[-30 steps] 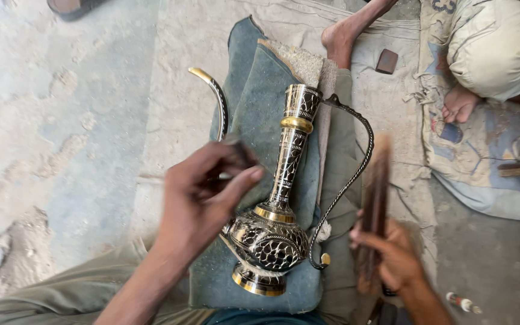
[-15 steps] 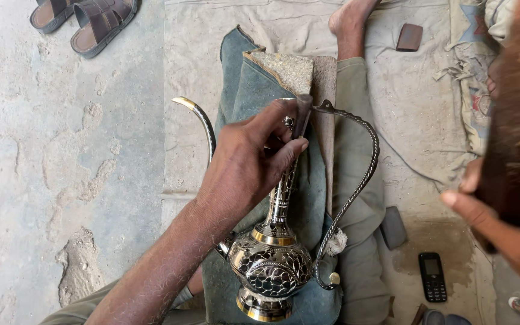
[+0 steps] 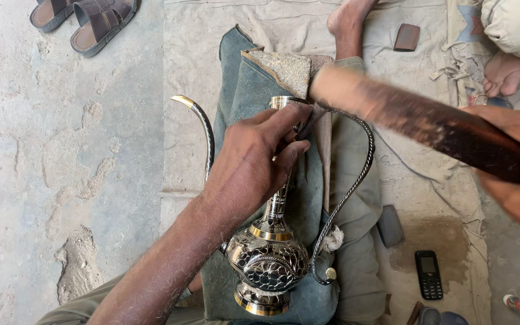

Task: The person sits on the floor and uses a hammer and a metal punch to shape and emboss a decorative metal vessel. They repeatedly strike the punch against the vessel's body and spout while rotating the object to access different areas.

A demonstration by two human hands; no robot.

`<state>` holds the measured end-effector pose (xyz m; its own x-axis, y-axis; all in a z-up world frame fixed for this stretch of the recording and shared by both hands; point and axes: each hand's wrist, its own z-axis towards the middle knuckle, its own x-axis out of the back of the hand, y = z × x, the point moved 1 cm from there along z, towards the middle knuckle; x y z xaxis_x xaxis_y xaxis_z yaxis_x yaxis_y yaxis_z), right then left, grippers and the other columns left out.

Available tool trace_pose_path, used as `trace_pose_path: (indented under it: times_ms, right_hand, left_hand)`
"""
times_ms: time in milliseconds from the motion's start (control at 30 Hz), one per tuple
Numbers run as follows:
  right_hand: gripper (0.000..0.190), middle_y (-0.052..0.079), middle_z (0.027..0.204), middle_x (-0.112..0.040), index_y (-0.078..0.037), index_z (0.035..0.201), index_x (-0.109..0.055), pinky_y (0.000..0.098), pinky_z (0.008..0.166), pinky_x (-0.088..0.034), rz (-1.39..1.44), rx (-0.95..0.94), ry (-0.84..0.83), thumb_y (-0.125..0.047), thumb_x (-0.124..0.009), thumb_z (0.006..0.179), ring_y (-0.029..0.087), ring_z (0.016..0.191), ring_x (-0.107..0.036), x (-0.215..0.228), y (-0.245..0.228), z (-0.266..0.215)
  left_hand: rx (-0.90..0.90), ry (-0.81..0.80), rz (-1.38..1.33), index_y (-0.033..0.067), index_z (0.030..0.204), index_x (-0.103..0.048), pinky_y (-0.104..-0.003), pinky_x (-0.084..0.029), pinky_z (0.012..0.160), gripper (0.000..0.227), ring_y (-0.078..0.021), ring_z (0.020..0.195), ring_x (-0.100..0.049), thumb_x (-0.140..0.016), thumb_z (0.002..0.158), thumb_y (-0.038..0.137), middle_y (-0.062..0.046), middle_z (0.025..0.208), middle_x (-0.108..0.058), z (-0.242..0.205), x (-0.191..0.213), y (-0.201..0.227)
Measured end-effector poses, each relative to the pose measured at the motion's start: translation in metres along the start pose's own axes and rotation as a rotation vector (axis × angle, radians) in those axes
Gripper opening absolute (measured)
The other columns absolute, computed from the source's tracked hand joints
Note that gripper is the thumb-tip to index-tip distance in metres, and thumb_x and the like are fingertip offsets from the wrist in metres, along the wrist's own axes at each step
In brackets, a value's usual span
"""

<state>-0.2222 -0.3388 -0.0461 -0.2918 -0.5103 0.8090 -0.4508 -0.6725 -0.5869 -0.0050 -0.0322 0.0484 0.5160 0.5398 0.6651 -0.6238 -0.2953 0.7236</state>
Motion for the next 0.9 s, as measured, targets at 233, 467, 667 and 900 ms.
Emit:
trace_pose_path:
  times_ms: [233, 467, 667, 900]
  right_hand:
    - [0.029, 0.023, 0.095, -0.065, 0.002, 0.112, -0.062, 0.0401, 0.084, -0.059, -0.136, 0.514, -0.118, 0.015, -0.061, 0.086, 0.027, 0.083, -0.070, -0.012, -0.067, -0.088]
    - [0.024, 0.019, 0.092, -0.064, -0.002, 0.108, -0.049, 0.0417, 0.087, -0.063, 1.041, -0.009, 0.011, 0.014, -0.063, 0.096, 0.027, 0.084, -0.069, -0.096, -0.054, -0.196]
    - [0.026, 0.020, 0.099, -0.069, -0.001, 0.110, -0.051, 0.0440, 0.090, -0.062, 1.029, -0.006, -0.223, 0.011, -0.064, 0.091, 0.029, 0.093, -0.071, -0.129, -0.035, -0.215]
    - [0.035, 0.014, 0.091, -0.070, 0.001, 0.123, -0.063, 0.0443, 0.088, -0.059, 0.808, -0.098, -0.089, 0.007, -0.071, 0.090, 0.022, 0.086, -0.070, -0.072, -0.073, -0.206]
  left_hand:
    - [0.113, 0.244, -0.325, 0.0044, 0.132, -0.062, -0.024, -0.067, 0.077, 0.038, -0.0084, 0.088, -0.069, -0.078, 0.098, 0.013, -0.003, 0.099, -0.069, -0.075, 0.041, 0.004]
    - [0.335, 0.049, -0.597, 0.0035, 0.107, -0.066, -0.022, -0.064, 0.074, 0.022, -0.0059, 0.089, -0.070, -0.079, 0.091, 0.012, -0.005, 0.107, -0.073, -0.133, 0.035, -0.006]
    - [0.233, -0.027, -0.606, 0.0077, 0.115, -0.069, -0.025, -0.065, 0.076, 0.023, -0.0122, 0.095, -0.078, -0.076, 0.094, 0.014, -0.007, 0.114, -0.076, -0.162, 0.019, -0.007]
    - [-0.093, -0.083, -0.404, 0.0081, 0.128, -0.068, -0.030, -0.068, 0.081, 0.034, -0.0186, 0.098, -0.080, -0.076, 0.096, 0.018, -0.009, 0.116, -0.077, -0.144, 0.014, 0.001]
